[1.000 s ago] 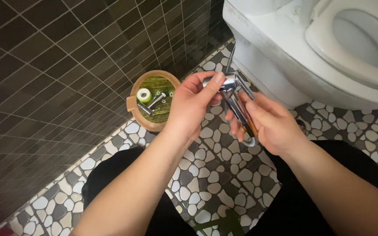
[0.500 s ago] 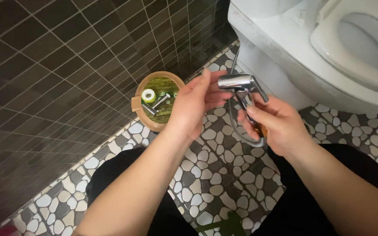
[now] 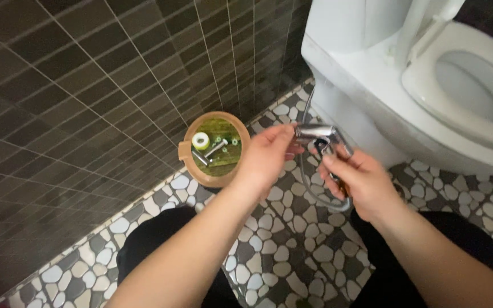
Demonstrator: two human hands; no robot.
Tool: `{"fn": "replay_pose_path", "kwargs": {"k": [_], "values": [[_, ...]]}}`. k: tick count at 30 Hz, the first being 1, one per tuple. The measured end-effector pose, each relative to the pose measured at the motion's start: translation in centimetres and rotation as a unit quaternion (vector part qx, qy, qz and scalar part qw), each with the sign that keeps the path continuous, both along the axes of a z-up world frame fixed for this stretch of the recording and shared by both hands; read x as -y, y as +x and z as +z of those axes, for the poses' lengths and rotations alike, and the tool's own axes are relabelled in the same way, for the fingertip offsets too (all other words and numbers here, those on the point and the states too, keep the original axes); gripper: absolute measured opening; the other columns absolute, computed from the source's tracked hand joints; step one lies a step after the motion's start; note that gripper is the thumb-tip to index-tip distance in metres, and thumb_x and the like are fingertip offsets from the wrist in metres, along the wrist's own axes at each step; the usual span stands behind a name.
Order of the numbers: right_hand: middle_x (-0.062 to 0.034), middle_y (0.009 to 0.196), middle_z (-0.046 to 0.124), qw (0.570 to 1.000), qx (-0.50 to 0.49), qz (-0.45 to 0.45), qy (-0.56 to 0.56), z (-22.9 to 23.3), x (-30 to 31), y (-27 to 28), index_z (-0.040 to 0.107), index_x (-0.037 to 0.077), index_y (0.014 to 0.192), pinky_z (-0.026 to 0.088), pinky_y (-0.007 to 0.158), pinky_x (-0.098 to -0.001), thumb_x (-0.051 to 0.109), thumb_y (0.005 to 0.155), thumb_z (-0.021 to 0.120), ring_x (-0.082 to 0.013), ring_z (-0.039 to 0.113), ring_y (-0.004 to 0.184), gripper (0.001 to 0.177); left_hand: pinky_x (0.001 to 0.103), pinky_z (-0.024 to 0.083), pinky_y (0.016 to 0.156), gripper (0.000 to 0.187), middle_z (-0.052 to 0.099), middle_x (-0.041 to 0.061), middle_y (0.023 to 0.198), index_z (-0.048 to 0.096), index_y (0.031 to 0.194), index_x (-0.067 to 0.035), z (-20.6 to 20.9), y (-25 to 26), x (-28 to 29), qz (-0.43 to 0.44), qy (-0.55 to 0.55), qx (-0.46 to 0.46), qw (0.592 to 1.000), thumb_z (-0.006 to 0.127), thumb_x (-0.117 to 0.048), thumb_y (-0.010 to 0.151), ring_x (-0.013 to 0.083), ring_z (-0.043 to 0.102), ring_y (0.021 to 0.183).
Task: Applying sealing tape and attaching a bidet sprayer head to a hose.
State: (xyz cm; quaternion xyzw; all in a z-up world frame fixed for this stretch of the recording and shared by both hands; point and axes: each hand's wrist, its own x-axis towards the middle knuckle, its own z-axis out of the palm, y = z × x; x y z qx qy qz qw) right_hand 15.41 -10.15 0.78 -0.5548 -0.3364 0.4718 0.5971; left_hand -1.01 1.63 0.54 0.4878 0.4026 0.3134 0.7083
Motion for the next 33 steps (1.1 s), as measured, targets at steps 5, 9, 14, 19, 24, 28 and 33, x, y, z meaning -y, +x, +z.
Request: {"fn": "replay_pose_path", "kwargs": {"k": [5, 9, 14, 19, 24, 28, 33], "values": [[-0.0183, 0.056, 0.059, 0.994, 0.08, -0.017, -0.07, -1.0, -0.3, -0.2, 0.065, -0.005, 0.086, 0.032, 0.035, -0.0311, 0.01, 0.104, 0.07, -0.0229, 0.047, 0.041, 0.025, 0.051, 0.053, 0.112, 0.078, 0.072, 0.014, 0.14, 0.044, 0.165, -0.012, 1.9, 0.1, 1.0, -0.117, 0.171, -0.18, 0.962, 0.051, -0.061, 0.104, 0.0352, 0.069, 0.131], [-0.0183, 0.055, 0.06, 0.988, 0.121, -0.005, -0.098, -3.6, -0.1, 1.0, 0.062, -0.001, 0.09, 0.038, 0.04, -0.0314, 0.024, 0.112, 0.062, -0.0233, 0.051, 0.044, 0.034, 0.063, 0.052, 0.11, 0.103, 0.051, 0.036, 0.153, 0.024, 0.169, 0.006, 3.0, 0.0, 1.8, -0.206, 0.296, -0.234, 0.903, 0.057, -0.061, 0.097, 0.0526, 0.061, 0.136], [-0.0151, 0.05, 0.061, 0.975, 0.178, 0.029, -0.13, -3.8, 0.0, 0.3, 0.065, 0.001, 0.081, 0.041, 0.041, -0.0306, 0.018, 0.105, 0.067, -0.022, 0.052, 0.041, 0.03, 0.067, 0.054, 0.105, 0.093, 0.051, 0.036, 0.148, 0.026, 0.167, 0.003, 1.1, 0.3, 1.9, -0.217, 0.32, -0.295, 0.873, 0.053, -0.058, 0.103, 0.0576, 0.063, 0.13], [-0.0117, 0.048, 0.061, 0.971, 0.192, 0.044, -0.132, -1.9, -0.2, -0.7, 0.064, 0.005, 0.078, 0.045, 0.044, -0.0287, 0.011, 0.098, 0.073, -0.0203, 0.054, 0.041, 0.023, 0.063, 0.055, 0.105, 0.078, 0.054, 0.029, 0.146, 0.031, 0.165, 0.0, 2.1, -0.2, 1.5, -0.221, 0.312, -0.292, 0.876, 0.049, -0.049, 0.107, 0.0536, 0.064, 0.131], [-0.0128, 0.047, 0.058, 0.966, 0.208, 0.047, -0.147, -2.9, 0.3, 0.1, 0.067, 0.002, 0.074, 0.044, 0.044, -0.031, 0.004, 0.093, 0.071, -0.022, 0.053, 0.042, 0.019, 0.059, 0.058, 0.103, 0.077, 0.055, 0.03, 0.145, 0.032, 0.165, -0.002, 2.0, -0.4, 1.5, -0.229, 0.327, -0.298, 0.867, 0.054, -0.045, 0.106, 0.0526, 0.065, 0.13], [-0.0138, 0.051, 0.061, 0.971, 0.19, 0.042, -0.138, -2.6, 0.1, 0.0, 0.067, 0.002, 0.077, 0.05, 0.045, -0.0324, 0.003, 0.094, 0.072, -0.0229, 0.059, 0.044, 0.018, 0.06, 0.059, 0.101, 0.075, 0.055, 0.031, 0.144, 0.031, 0.166, -0.001, 2.6, -0.6, 1.5, -0.229, 0.33, -0.291, 0.868, 0.053, -0.04, 0.106, 0.0532, 0.066, 0.129], [-0.0129, 0.055, 0.062, 0.974, 0.179, 0.059, -0.128, -1.7, 0.0, -0.4, 0.069, 0.001, 0.08, 0.049, 0.045, -0.0309, 0.003, 0.097, 0.068, -0.0213, 0.058, 0.046, 0.017, 0.06, 0.056, 0.105, 0.074, 0.055, 0.031, 0.144, 0.031, 0.166, 0.001, 3.2, -0.8, 1.6, -0.237, 0.325, -0.29, 0.869, 0.053, -0.038, 0.107, 0.0532, 0.064, 0.131]]}}
